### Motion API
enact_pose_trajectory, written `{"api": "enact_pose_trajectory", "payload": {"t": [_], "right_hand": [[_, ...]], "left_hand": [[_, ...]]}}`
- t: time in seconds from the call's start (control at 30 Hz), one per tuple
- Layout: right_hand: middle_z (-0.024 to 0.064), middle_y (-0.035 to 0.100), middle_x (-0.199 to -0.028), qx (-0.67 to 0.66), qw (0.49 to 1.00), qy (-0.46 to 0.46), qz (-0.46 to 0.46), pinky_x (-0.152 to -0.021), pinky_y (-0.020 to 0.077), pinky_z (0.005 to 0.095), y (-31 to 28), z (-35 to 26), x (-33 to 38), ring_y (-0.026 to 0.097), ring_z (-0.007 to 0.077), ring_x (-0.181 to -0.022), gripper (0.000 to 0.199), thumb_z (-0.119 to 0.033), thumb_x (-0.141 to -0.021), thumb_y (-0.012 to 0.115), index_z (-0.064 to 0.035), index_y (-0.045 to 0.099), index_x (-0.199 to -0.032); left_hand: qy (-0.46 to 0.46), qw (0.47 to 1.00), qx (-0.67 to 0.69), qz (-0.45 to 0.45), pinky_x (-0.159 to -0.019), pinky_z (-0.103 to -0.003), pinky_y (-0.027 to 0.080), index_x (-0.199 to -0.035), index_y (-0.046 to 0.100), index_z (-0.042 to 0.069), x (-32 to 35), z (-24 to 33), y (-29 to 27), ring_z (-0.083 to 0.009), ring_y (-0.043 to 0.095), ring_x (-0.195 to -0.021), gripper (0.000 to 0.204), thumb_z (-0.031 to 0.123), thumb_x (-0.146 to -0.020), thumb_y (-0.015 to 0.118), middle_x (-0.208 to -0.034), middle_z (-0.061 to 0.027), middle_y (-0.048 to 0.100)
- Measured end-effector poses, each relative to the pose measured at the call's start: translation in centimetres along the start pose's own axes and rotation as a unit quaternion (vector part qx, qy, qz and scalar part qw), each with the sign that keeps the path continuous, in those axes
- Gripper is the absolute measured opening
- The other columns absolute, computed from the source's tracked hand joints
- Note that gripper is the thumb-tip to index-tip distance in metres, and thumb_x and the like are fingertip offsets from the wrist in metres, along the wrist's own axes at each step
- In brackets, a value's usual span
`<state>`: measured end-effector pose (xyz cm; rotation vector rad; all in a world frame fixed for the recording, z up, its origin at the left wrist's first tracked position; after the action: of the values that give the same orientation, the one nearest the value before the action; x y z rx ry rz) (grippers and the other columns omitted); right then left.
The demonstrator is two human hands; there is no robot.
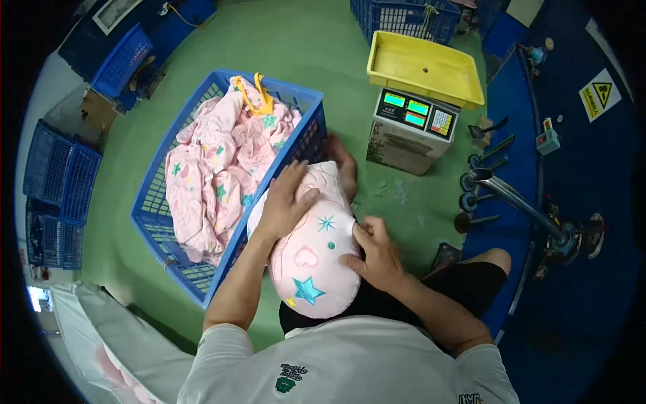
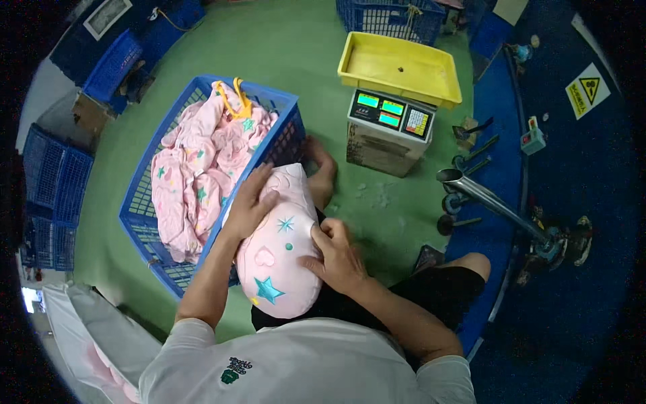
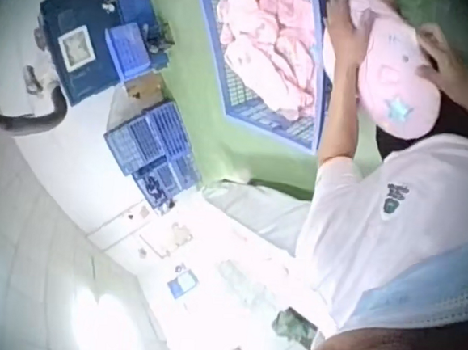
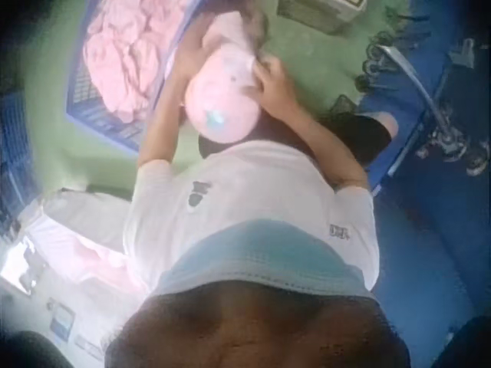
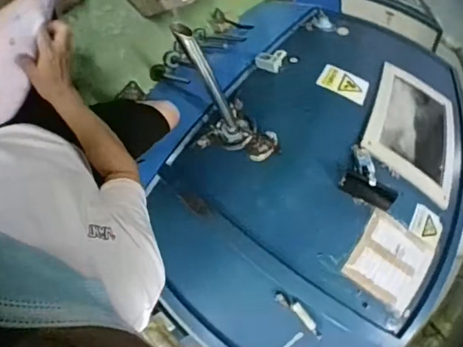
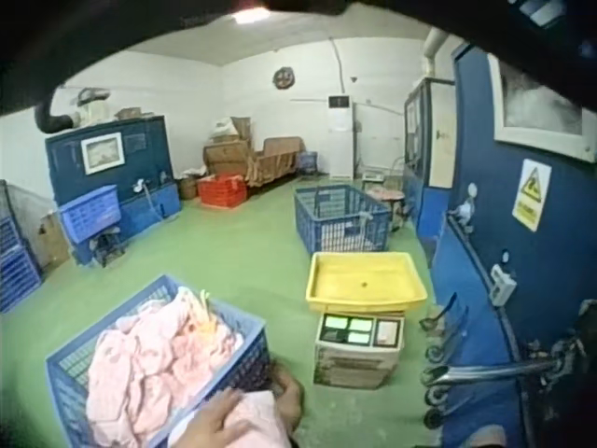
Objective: The person is weighing plush pillows and moving them from a blue crate to another storage area.
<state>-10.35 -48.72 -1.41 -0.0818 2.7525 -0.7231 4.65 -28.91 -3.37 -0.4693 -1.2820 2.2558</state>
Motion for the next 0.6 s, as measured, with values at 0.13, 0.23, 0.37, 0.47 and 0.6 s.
{"api": "enact_pose_trajectory", "payload": {"t": [0.13,0.23,0.37,0.47,0.6], "right_hand": [[0.0131,0.063,-0.1,0.192,0.977,0.043,-0.087,-0.072,0.0498,0.0359,1.4,2.6,-2.5,0.059,0.0209,-0.082,0.057,-0.046,-0.095,0.065,0.0066,0.06,-0.116],[0.0118,0.066,-0.097,0.174,0.911,0.204,-0.313,-0.071,0.0511,0.0337,4.0,6.0,-4.5,0.062,0.0207,-0.08,0.058,-0.048,-0.096,0.062,0.0062,0.061,-0.117],[0.0131,0.068,-0.1,-0.189,0.879,0.296,-0.324,-0.072,0.0521,0.0338,4.3,4.9,-6.6,0.064,0.0201,-0.084,0.052,-0.041,-0.097,0.063,0.0069,0.062,-0.117],[0.0127,0.069,-0.099,-0.345,0.84,0.305,-0.288,-0.072,0.0522,0.0334,4.8,4.7,-5.5,0.064,0.0192,-0.082,0.047,-0.036,-0.097,0.063,0.0064,0.062,-0.116],[0.0101,0.069,-0.092,-0.467,0.818,0.265,-0.205,-0.069,0.0515,0.0321,4.7,4.4,-1.8,0.062,0.0171,-0.075,0.038,-0.03,-0.098,0.062,0.004,0.063,-0.114]], "left_hand": [[-0.042,0.941,0.307,0.135,-0.118,-0.042,0.03,-0.156,0.033,0.005,1.2,0.1,1.0,-0.0325,0.041,-0.142,0.067,0.038,-0.1,0.051,-0.158,-0.0174,0.037],[-0.018,0.931,0.338,0.137,-0.12,-0.041,0.027,-0.157,0.03,0.004,0.5,-0.1,3.0,-0.0333,0.039,-0.143,0.068,0.041,-0.101,0.047,-0.158,-0.0186,0.036],[-0.003,0.912,0.386,0.14,-0.12,-0.043,0.025,-0.157,0.031,0.005,0.0,-0.3,4.2,-0.0337,0.037,-0.144,0.067,0.04,-0.102,0.044,-0.159,-0.0195,0.035],[0.017,0.892,0.428,0.145,-0.12,-0.046,0.024,-0.157,0.032,0.006,0.0,0.0,4.2,-0.0342,0.036,-0.145,0.066,0.04,-0.102,0.044,-0.159,-0.0199,0.036],[0.041,0.849,0.505,0.15,-0.12,-0.052,0.023,-0.156,0.033,0.007,0.9,2.3,3.4,-0.0351,0.035,-0.145,0.066,0.041,-0.101,0.047,-0.158,-0.0204,0.037]]}}
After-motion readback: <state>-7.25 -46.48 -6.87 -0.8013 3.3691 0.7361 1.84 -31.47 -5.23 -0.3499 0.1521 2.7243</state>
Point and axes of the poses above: each hand's wrist, its own x-axis away from the middle knuckle, its own y-axis out of the palm, z = x × y, the point moved 2 cm from there along -x, towards the middle knuckle
